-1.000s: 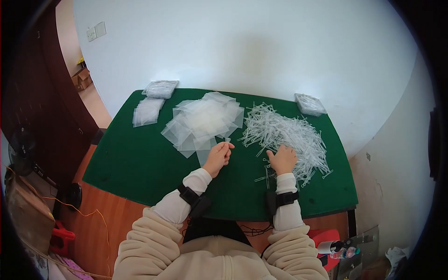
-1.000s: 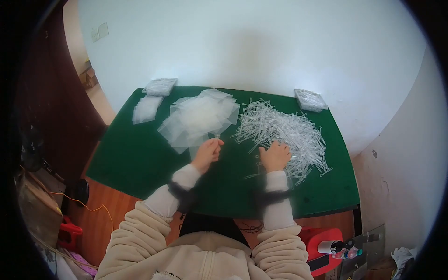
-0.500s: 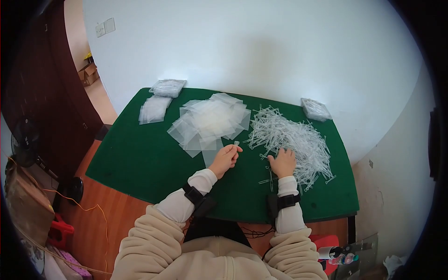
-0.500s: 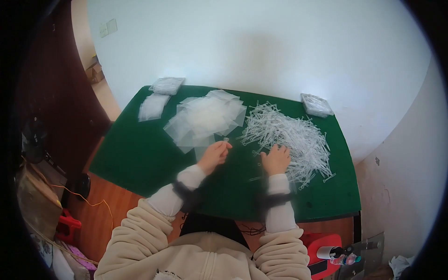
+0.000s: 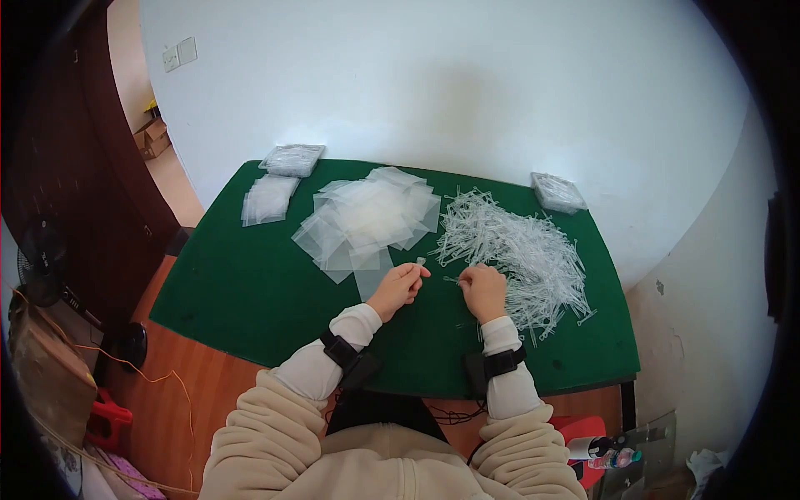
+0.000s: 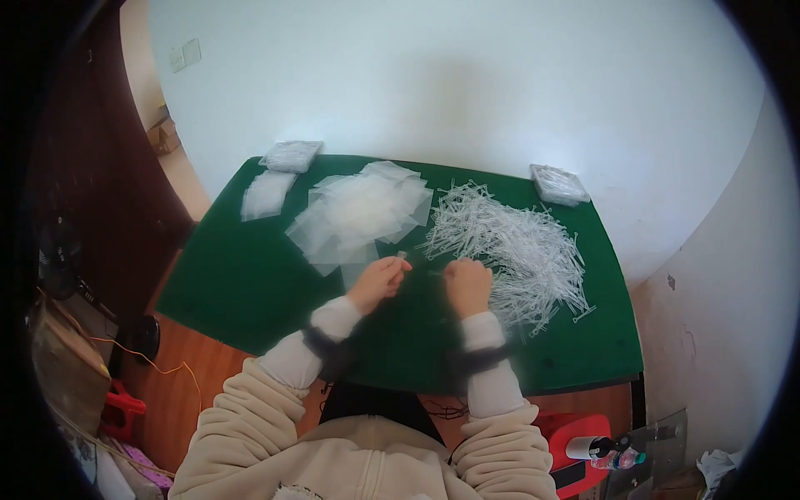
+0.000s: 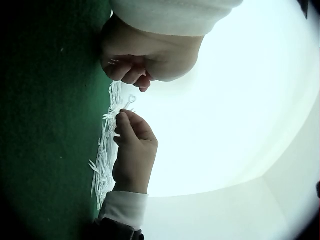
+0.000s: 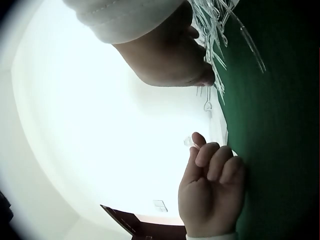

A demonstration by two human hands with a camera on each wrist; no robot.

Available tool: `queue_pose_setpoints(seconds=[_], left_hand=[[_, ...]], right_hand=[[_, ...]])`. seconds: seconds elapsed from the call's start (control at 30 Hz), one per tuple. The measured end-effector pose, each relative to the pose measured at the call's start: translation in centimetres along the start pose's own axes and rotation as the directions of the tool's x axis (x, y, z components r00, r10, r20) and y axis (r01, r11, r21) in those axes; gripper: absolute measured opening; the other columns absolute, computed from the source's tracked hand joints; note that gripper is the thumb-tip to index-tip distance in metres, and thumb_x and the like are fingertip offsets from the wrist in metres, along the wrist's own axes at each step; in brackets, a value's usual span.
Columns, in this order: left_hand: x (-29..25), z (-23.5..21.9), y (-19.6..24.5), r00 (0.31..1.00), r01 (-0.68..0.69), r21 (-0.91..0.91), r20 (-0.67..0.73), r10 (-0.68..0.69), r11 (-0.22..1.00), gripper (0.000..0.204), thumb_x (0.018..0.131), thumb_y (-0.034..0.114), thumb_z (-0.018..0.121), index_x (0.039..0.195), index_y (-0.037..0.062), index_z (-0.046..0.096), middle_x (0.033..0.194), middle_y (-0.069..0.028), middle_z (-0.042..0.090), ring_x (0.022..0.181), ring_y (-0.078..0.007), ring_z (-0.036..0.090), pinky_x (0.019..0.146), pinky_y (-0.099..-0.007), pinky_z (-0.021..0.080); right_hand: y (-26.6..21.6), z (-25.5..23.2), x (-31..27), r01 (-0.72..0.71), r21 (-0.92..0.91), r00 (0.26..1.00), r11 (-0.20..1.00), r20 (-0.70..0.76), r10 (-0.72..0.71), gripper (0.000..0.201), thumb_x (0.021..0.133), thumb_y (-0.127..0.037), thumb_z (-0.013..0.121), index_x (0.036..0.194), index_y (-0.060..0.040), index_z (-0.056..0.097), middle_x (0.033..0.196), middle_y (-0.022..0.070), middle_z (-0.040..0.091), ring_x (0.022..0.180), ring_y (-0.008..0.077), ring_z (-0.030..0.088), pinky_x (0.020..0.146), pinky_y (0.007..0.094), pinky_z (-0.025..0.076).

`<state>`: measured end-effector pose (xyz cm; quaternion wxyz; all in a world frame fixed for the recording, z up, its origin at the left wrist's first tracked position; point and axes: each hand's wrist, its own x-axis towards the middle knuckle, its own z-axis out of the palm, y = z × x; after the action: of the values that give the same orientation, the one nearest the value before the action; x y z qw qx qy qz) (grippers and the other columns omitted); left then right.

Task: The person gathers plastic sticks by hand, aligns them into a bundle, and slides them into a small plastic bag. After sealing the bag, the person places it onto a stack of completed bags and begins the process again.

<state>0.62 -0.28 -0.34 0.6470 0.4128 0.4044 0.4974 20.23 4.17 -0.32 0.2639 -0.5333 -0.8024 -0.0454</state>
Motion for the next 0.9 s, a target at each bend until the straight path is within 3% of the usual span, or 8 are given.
queue_pose_setpoints(seconds=[0.07,0.1,0.2,0.33,0.6,0.63,0.73,0.9], left_hand=[[0.0,-0.1,0.0,1.0,-0.002,-0.008,-0.004,0.002,1.0,0.022,0.095,0.025,0.04,0.093,0.007,0.052,0.064,0.0057,0.038,0.052,-0.0036,0.029,0.046,-0.0188,0.024],[0.0,-0.1,0.0,1.0,-0.002,-0.013,-0.006,0.002,1.0,0.021,0.094,0.024,0.04,0.093,0.0069,0.052,0.064,0.0055,0.038,0.052,-0.0036,0.03,0.046,-0.0189,0.024],[-0.1,0.0,0.0,0.999,-0.026,-0.061,-0.021,0.025,0.998,0.02,0.094,0.022,0.04,0.095,0.006,0.052,0.066,0.0042,0.037,0.054,-0.0047,0.03,0.047,-0.019,0.025],[0.2,-0.3,-0.3,0.997,-0.075,-0.066,-0.031,0.073,0.995,0.02,0.094,0.021,0.04,0.098,0.0049,0.052,0.07,0.0021,0.041,0.057,-0.0063,0.036,0.05,-0.0193,0.029],[0.2,-0.1,-0.5,0.998,-0.058,-0.072,-0.002,0.058,0.996,0.022,0.094,0.021,0.04,0.103,0.0038,0.051,0.088,-0.0065,0.055,0.079,-0.0157,0.056,0.071,-0.0272,0.047],[0.2,-0.1,-0.5,0.999,-0.045,-0.083,0.011,0.046,0.996,0.022,0.094,0.021,0.039,0.104,0.0035,0.051,0.092,-0.0082,0.057,0.083,-0.0177,0.058,0.076,-0.0294,0.049],[0.5,-0.1,-0.6,0.999,-0.033,-0.134,0.014,0.036,0.99,0.023,0.094,0.021,0.039,0.105,0.0025,0.05,0.096,-0.0096,0.057,0.088,-0.0189,0.057,0.08,-0.0317,0.048],[0.0,-0.1,0.0,0.997,0.064,-0.341,0.072,-0.042,0.938,0.025,0.095,0.021,0.039,0.107,0.0007,0.048,0.101,-0.0111,0.056,0.092,-0.0193,0.056,0.084,-0.0335,0.045]], right_hand=[[-0.6,-0.2,0.2,0.081,0.272,0.997,0.959,-0.041,-0.073,0.005,0.071,-0.01,0.066,0.075,-0.0076,0.063,0.073,0.0066,0.059,0.073,0.022,0.057,0.065,0.0347,0.044],[-1.0,-0.1,0.2,0.08,0.273,0.997,0.959,-0.039,-0.072,0.005,0.071,-0.01,0.066,0.075,-0.0076,0.063,0.073,0.0066,0.059,0.073,0.022,0.057,0.065,0.0347,0.044],[-2.2,0.0,0.2,0.087,0.616,0.995,0.783,-0.096,-0.034,0.008,0.074,-0.01,0.063,0.08,-0.0039,0.064,0.079,0.0082,0.062,0.072,0.0248,0.06,0.065,0.0338,0.047],[-3.5,-0.7,0.0,0.055,0.805,0.999,0.591,-0.046,-0.03,0.008,0.08,-0.005,0.061,0.087,-0.001,0.063,0.076,0.0033,0.06,0.068,0.0092,0.057,0.06,0.0226,0.045],[-4.5,-1.1,-0.3,-0.1,0.937,0.995,0.335,0.098,0.025,0.009,0.077,-0.001,0.062,0.087,-0.0005,0.063,0.077,0.0037,0.059,0.07,0.0108,0.057,0.062,0.0232,0.046],[-4.3,-1.2,-0.2,-0.1,0.936,0.995,0.338,0.096,0.028,0.009,0.077,-0.001,0.062,0.087,-0.0005,0.063,0.077,0.0037,0.059,0.07,0.0108,0.057,0.062,0.0232,0.046],[-4.0,-1.1,0.2,0.346,0.675,0.927,0.652,-0.352,-0.127,0.011,0.072,0.002,0.064,0.083,-0.0024,0.064,0.078,0.006,0.059,0.07,0.0152,0.058,0.062,0.0243,0.046],[-4.4,-1.3,-0.1,0.408,0.636,0.891,0.656,-0.435,-0.132,0.014,0.068,0.004,0.066,0.079,-0.0038,0.065,0.08,0.0076,0.06,0.072,0.0186,0.059,0.063,0.0263,0.047]])
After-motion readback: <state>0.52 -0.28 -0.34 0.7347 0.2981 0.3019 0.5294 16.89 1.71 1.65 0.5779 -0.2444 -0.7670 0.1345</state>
